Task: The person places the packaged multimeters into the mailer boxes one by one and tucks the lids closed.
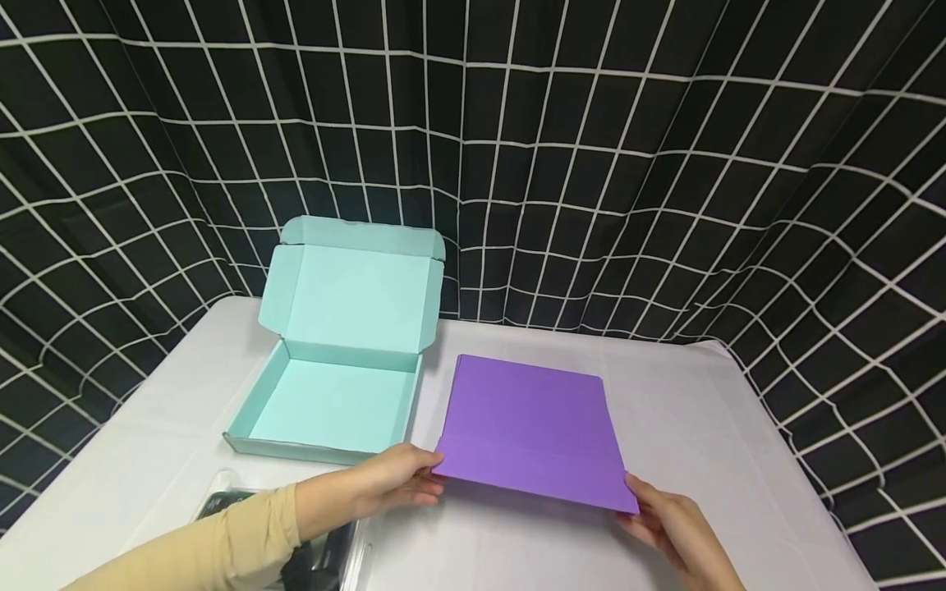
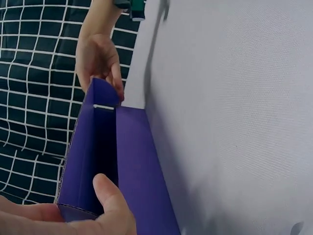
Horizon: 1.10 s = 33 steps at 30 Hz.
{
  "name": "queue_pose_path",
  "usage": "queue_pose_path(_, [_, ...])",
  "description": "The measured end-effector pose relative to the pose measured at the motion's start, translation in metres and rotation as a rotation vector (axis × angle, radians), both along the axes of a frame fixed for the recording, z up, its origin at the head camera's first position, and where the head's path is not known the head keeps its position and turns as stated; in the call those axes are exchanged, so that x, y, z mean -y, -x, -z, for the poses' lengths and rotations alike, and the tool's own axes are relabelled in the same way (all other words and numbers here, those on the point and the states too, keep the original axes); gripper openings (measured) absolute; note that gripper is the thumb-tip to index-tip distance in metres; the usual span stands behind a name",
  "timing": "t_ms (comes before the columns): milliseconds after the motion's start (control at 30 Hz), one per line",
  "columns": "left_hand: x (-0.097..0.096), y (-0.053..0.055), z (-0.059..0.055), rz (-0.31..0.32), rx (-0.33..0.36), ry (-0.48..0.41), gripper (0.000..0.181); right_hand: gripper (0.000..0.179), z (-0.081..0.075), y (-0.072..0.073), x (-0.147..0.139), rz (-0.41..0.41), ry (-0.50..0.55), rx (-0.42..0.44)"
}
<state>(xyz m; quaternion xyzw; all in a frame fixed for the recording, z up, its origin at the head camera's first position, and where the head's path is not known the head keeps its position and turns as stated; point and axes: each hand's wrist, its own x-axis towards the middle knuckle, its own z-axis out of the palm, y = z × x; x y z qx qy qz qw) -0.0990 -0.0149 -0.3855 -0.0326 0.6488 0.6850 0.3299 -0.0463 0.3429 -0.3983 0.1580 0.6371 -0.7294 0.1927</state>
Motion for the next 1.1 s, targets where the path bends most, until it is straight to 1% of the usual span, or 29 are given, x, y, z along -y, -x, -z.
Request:
queue_pose_path(100, [-0.002,0.001,0.0,-0.026,0.058,-0.051,0.011,0.021,0.002,0.0,0.001,0.008,0.019,0.002])
queue_pose_path(200, [-0.003,0.001,0.002,-0.039,0.085,-0.083,0.01,0.022,0.004,-0.001,0.003,0.014,0.012,0.006])
queue_pose_path(267, [-0.002,0.001,0.004,-0.033,0.081,-0.093,0.011,0.022,0.004,-0.001,0.003,0.017,0.013,0.014])
queue_pose_path(367, [-0.001,0.002,0.006,-0.011,0.055,-0.091,0.011,0.022,0.005,-0.001,0.003,0.014,0.019,0.012])
queue_pose_path(467, [0.001,0.003,0.009,0.005,0.04,-0.097,0.02,0.021,0.004,-0.001,0.004,0.028,0.0,0.018])
queue_pose_path(567, [0.001,0.005,0.011,0.021,0.04,-0.093,0.028,0.025,0.004,-0.001,0.005,0.055,-0.022,0.032])
queue_pose_path(667, [0.002,0.006,0.013,0.041,0.035,-0.076,0.024,0.028,0.004,-0.001,0.006,0.073,-0.051,0.045])
queue_pose_path(767, [0.002,0.007,0.014,0.068,0.023,-0.056,0.016,0.029,0.006,-0.001,0.006,0.076,-0.077,0.045])
queue_pose_path(900, [0.004,0.01,0.017,0.112,-0.009,-0.009,0.013,0.028,0.009,-0.002,0.004,0.053,-0.099,0.037])
queue_pose_path(933, [0.004,0.011,0.017,0.126,-0.02,0.009,0.014,0.026,0.01,-0.003,0.003,0.045,-0.096,0.035])
queue_pose_path(1033, [0.006,0.014,0.019,0.164,-0.071,0.068,0.028,0.021,0.014,-0.003,0.003,0.016,-0.091,0.023])
queue_pose_path(1100, [0.007,0.015,0.02,0.187,-0.113,0.104,0.034,0.022,0.015,-0.003,0.003,0.006,-0.094,0.013])
